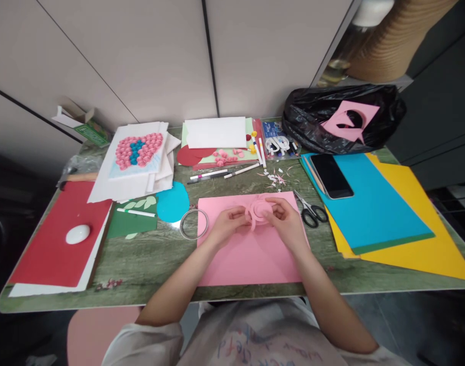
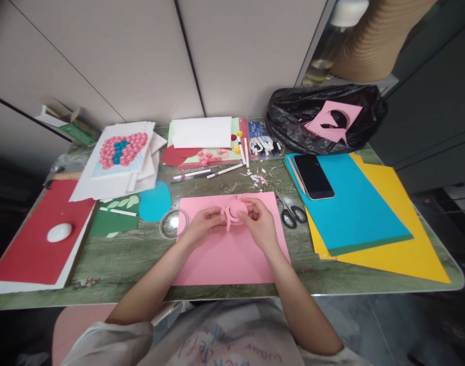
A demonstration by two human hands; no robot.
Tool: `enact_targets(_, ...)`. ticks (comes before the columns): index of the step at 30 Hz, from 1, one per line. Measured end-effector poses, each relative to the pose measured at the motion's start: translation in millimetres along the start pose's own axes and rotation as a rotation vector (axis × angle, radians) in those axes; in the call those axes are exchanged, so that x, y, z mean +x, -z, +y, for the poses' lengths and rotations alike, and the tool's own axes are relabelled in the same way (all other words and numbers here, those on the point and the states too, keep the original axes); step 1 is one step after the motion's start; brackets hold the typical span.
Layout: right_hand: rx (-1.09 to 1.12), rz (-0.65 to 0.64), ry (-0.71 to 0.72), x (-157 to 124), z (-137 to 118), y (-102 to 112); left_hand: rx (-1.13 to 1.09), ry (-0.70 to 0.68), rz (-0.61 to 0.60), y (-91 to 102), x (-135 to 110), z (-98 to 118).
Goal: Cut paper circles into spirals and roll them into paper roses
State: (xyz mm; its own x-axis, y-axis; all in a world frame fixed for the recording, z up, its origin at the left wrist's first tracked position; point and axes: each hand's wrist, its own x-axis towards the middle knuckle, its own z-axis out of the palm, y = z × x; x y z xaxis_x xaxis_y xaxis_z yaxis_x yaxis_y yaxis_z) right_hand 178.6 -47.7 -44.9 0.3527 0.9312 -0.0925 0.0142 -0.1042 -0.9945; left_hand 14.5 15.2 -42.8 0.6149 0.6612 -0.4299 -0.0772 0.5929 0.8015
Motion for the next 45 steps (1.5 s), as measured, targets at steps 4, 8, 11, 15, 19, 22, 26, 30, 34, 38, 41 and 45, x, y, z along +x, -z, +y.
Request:
enact_targets(4,0.023,0.053,0.029,-2.2,-1.2,-3.0,0.121,-0.025,-0.024,-3.0,-2.9,0.8)
enact_targets(8,0.022,0.106,0.05,-4.4,-3.9,-5.5,0.227,-0.077,-0.076,-6.8,-7.2,3.4)
enact_targets(11,0.005,0.138,0.063,-5.8,-5.8,-6.4,0.169,-0.092,-0.057,-5.3,-7.8,3.3)
enact_targets(15,-0.028,0.154,0.075,-8.2,-6.0,-7.4,0.115,-0.11,-0.026,-0.7,-5.9,3.6)
enact_targets(19,-0.067,0.15,0.085,-10.0,-5.3,-8.4,0.111,-0.142,0.035,-0.3,-5.8,6.0)
enact_targets(22,-0.101,0.157,0.096,-11.0,-5.0,-8.7,0.139,-0.172,0.046,-2.4,-6.8,6.7)
enact_targets(26,-0.176,0.207,0.128,-13.6,-2.9,-9.0,0.055,-0.206,0.136,-2.3,-5.5,5.4)
enact_targets(30,-0.237,0.198,0.167,-17.0,1.8,-10.6,-0.109,-0.148,0.131,0.5,-3.8,5.5)
enact_targets(34,-0.256,0.197,0.199,-17.6,6.0,-11.0,-0.168,-0.121,0.111,3.1,-2.0,4.3)
enact_targets(38,-0.253,0.262,0.225,-16.0,6.9,-8.8,-0.166,-0.107,0.115,4.9,1.5,0.6)
enact_targets(41,-0.262,0.281,0.246,-15.9,6.2,-7.2,-0.15,-0.124,0.133,5.5,3.1,-0.1)
enact_targets(45,-0.311,0.237,0.293,-17.7,7.0,-5.9,-0.15,-0.169,0.16,6.0,2.4,4.3)
